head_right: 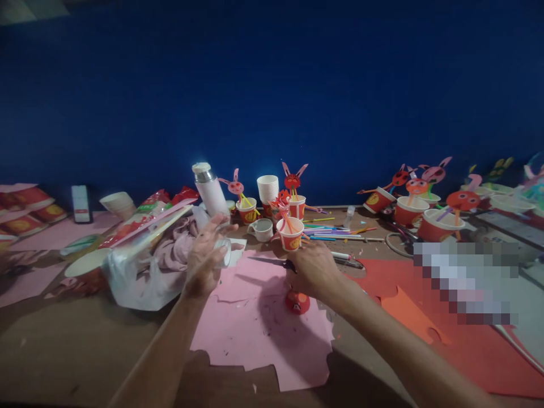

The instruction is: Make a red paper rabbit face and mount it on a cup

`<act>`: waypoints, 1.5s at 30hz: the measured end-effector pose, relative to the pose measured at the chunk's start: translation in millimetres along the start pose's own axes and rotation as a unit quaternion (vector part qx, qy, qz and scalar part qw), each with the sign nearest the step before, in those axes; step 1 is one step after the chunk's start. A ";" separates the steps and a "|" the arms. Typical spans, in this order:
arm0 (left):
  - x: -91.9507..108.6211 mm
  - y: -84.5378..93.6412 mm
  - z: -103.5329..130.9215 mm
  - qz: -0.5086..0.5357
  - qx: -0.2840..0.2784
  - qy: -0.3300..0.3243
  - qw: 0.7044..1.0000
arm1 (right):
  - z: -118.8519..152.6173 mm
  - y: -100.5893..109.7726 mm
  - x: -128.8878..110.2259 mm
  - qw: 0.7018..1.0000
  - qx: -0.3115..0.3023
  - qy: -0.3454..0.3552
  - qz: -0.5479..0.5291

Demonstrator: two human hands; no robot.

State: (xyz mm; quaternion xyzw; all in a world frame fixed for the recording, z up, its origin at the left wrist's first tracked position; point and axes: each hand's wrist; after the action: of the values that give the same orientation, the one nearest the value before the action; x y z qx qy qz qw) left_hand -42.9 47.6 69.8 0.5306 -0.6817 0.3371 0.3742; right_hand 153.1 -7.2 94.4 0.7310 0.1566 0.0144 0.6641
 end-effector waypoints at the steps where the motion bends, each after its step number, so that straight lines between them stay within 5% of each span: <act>1: -1.6 -1.9 0.6 -0.002 -0.005 0.001 1.000 | 9.9 -0.7 6.7 1.000 -0.001 -0.013 -0.015; 6: -12.6 -11.0 6.0 -0.004 -0.043 0.012 0.999 | 40.8 -14.0 38.1 0.968 0.008 -0.060 -0.242; 12: -18.1 -19.3 12.0 0.003 -0.102 0.040 0.994 | 44.6 -40.3 64.9 0.844 0.033 -0.078 -0.530; 19: 0.4 -28.8 20.4 -0.016 -0.114 0.074 0.991 | 49.8 -34.4 62.9 0.716 -0.046 -0.070 -0.693; 23: 3.8 -29.7 21.7 0.002 -0.116 0.077 0.990 | 53.5 -30.6 65.1 0.677 -0.086 -0.043 -0.730; 27: 5.7 -30.1 19.5 0.037 -0.127 0.086 0.987 | 55.4 -29.1 69.5 0.683 -0.133 0.005 -0.718; 31: 9.7 -30.2 19.0 0.037 -0.128 0.093 0.987 | 56.7 -26.0 69.8 0.758 -0.138 0.037 -0.637; 35: 12.4 -31.0 21.0 0.036 -0.137 0.097 0.985 | 55.9 -21.7 63.3 0.823 -0.135 -0.009 -0.552; 45: 13.3 -30.3 23.1 0.002 -0.179 0.106 0.978 | 54.8 -28.2 60.3 0.840 -0.117 0.002 -0.529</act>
State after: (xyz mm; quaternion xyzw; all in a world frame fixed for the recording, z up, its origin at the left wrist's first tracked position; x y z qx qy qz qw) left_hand -18.9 15.1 71.8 0.4149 -0.6886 0.2648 0.5325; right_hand 217.0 -43.3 49.2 0.4534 0.5182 -0.3196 0.6509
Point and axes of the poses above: each hand's wrist, its own z-axis away from the middle knuckle, its own y-axis out of the back of the hand, x = y × z, and after that the axes turned 15 degrees about -z, right-handed
